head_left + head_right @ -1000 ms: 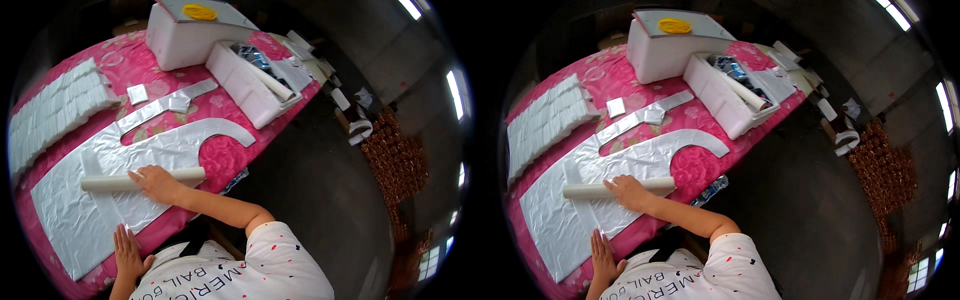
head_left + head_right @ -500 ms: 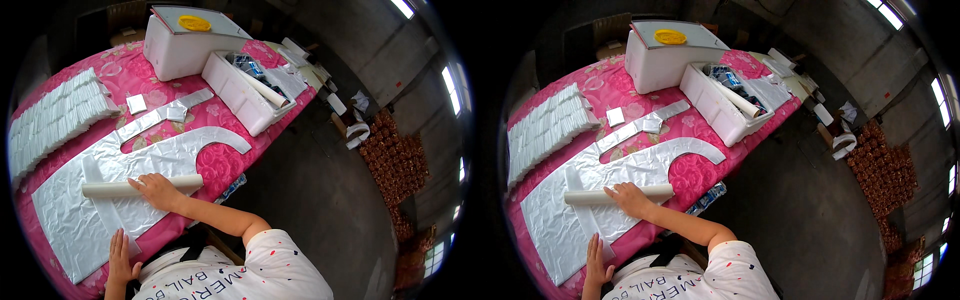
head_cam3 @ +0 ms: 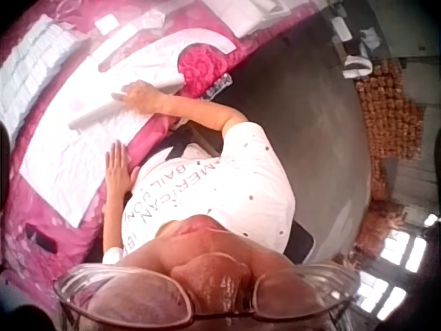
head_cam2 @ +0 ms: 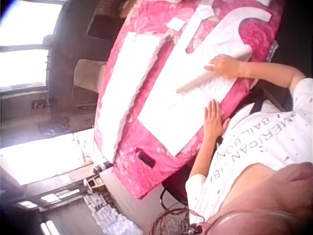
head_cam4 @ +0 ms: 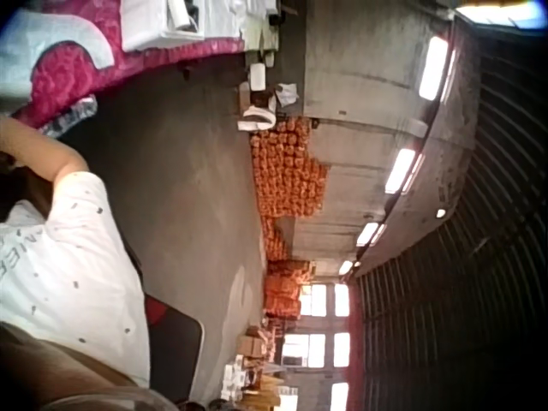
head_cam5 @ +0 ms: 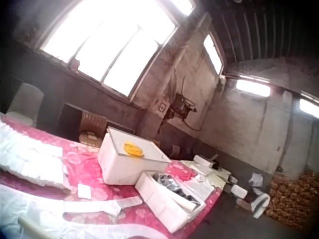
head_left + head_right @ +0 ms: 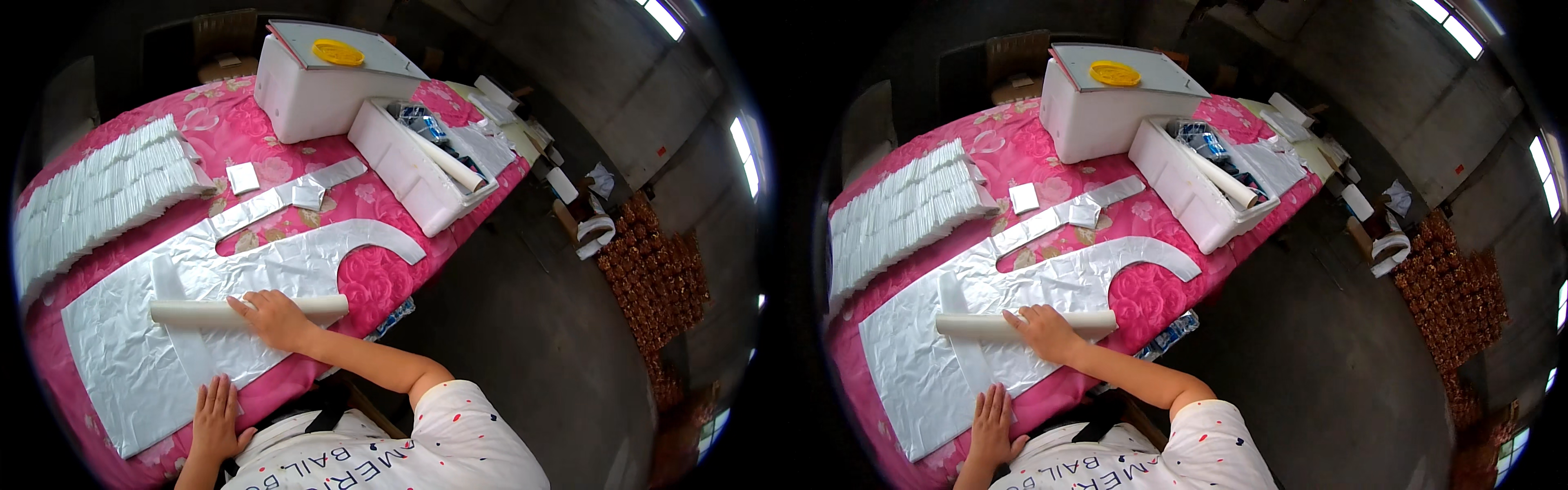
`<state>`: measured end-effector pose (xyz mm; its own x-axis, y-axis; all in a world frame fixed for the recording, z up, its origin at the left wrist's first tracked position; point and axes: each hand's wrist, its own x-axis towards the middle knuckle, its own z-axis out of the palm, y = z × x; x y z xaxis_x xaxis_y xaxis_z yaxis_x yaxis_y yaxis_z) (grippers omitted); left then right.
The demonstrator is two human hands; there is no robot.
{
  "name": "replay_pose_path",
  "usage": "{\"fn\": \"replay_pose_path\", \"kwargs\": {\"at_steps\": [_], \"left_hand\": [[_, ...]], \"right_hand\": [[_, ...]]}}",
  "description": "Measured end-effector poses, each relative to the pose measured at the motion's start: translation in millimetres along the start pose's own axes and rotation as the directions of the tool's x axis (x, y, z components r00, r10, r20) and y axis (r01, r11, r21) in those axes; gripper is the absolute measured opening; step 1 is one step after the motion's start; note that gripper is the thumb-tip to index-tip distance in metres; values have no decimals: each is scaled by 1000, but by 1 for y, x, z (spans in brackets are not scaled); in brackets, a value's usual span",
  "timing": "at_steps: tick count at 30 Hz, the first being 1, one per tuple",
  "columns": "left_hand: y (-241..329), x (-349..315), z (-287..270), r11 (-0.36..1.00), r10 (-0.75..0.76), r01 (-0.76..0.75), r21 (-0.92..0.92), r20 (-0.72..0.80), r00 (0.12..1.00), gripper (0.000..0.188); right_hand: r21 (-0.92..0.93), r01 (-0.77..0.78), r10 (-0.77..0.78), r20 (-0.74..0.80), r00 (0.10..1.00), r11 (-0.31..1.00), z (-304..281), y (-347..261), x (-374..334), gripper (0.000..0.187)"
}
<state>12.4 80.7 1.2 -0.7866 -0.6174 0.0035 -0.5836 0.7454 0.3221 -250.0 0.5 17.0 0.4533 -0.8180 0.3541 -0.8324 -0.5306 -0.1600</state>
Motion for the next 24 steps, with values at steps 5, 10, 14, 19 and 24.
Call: {"fn": "replay_pose_path", "kwargs": {"at_steps": [5,10,14,19,24], "left_hand": [[0,1,0,1000,-9,8,24,12,1000,87],[2,1,0,999,-20,21,24,-17,1000,85],[4,2,0,999,-38,38,-8,17,999,85],[4,1,-2,999,-15,16,-29,14,1000,84],[0,-2,6,999,41,-39,35,-53,998,84]], "right_hand": [[91,26,-25,-11,1000,996,-10,-4,1,58],[281,124,-134,16,991,952,-20,-30,-2,59],[300,136,-177,112,978,944,-10,-39,-7,51],[223,178,-176,-27,984,959,8,-25,-1,49],[62,69,-73,69,995,996,4,9,17,54]]}}
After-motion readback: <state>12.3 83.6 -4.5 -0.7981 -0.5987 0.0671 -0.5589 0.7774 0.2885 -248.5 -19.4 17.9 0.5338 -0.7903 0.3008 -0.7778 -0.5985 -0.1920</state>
